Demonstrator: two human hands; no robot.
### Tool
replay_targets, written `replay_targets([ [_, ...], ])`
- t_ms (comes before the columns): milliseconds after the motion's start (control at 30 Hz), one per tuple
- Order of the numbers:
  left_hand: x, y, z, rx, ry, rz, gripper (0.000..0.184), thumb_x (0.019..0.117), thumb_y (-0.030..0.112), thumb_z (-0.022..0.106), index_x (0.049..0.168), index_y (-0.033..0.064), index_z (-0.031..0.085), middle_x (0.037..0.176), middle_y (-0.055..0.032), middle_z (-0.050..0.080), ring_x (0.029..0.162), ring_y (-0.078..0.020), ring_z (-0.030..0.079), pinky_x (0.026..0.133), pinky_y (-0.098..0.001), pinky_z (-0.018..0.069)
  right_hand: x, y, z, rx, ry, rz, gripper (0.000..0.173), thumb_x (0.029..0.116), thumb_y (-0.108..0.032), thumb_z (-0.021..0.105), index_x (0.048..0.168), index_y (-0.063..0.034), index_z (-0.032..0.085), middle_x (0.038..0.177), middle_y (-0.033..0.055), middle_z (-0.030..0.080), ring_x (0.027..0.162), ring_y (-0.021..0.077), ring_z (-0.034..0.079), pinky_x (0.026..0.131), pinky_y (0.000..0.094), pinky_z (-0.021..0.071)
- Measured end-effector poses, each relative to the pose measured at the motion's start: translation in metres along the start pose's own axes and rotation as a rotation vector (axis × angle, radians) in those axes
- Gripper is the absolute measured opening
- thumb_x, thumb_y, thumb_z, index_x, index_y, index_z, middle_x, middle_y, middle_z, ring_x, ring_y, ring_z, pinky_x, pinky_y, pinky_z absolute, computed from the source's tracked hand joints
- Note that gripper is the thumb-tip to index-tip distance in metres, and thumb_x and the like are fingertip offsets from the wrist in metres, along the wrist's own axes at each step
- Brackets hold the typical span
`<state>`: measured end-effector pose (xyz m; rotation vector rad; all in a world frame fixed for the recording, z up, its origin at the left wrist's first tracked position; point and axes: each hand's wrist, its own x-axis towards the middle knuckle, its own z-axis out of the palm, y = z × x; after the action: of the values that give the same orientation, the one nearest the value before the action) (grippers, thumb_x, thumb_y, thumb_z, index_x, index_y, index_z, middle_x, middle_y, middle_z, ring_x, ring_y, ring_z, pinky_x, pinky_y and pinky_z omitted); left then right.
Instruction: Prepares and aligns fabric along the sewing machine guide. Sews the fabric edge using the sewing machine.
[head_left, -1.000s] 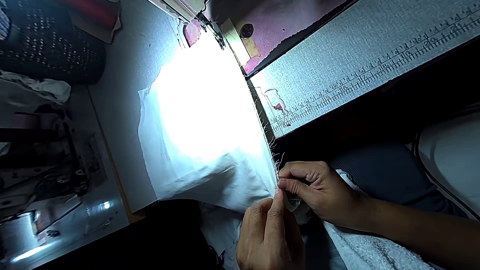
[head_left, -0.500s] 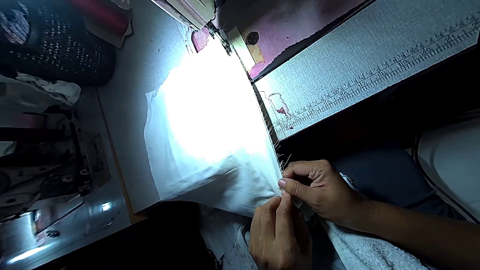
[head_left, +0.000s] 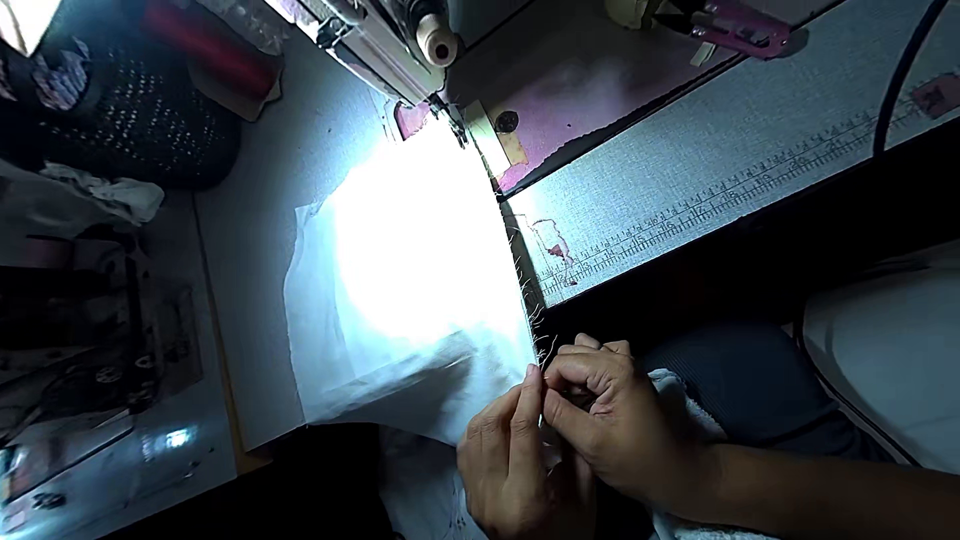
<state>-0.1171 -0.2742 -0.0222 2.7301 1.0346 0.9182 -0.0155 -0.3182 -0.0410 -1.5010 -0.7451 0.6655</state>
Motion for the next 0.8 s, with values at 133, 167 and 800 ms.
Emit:
replay_targets([
  [133,0.001,-0.005,0.0,0.057,0.02,0.006,0.027,0.095,0.022,0.061,0.1,0.0016,0.078,0.092,-0.0115,0.074,0.093,-0.016,0.064,0.094,-0.035,0.0365,0.001,-0.004,0.005,-0.127,0.009,-0.043,0.021,0.0884,-0.019,0.061,0.067,-0.0148,0.061,0.064,-0.0083,0.053,0.069,0.0033,0.05,0.084,0.0364,0.0321],
  [167,0.001,-0.007,0.0,0.045,0.027,0.004,0.026,0.0958,0.02,0.061,0.1,0.0012,0.078,0.091,-0.0115,0.073,0.092,-0.0151,0.063,0.095,-0.0345,0.0363,0.001,-0.005,0.006,-0.179,0.013,-0.068,0.021,0.0875,-0.019,0.061,0.067,-0.0148,0.061,0.064,-0.0076,0.052,0.069,0.0047,0.05,0.083,0.0364,0.0319],
  [800,-0.002,-0.02,-0.008,-0.336,-0.055,-0.156,0.014,0.0847,0.009,0.07,0.094,-0.0003,0.076,0.086,0.0007,0.075,0.082,0.0034,0.062,0.09,-0.0265,0.0394,0.044,-0.006,-0.026,-0.68,-0.176,-0.718,0.031,0.0994,-0.007,0.054,0.119,-0.0172,0.075,0.122,0.0025,0.073,0.124,0.0188,0.063,0.107,0.0399,0.0458],
])
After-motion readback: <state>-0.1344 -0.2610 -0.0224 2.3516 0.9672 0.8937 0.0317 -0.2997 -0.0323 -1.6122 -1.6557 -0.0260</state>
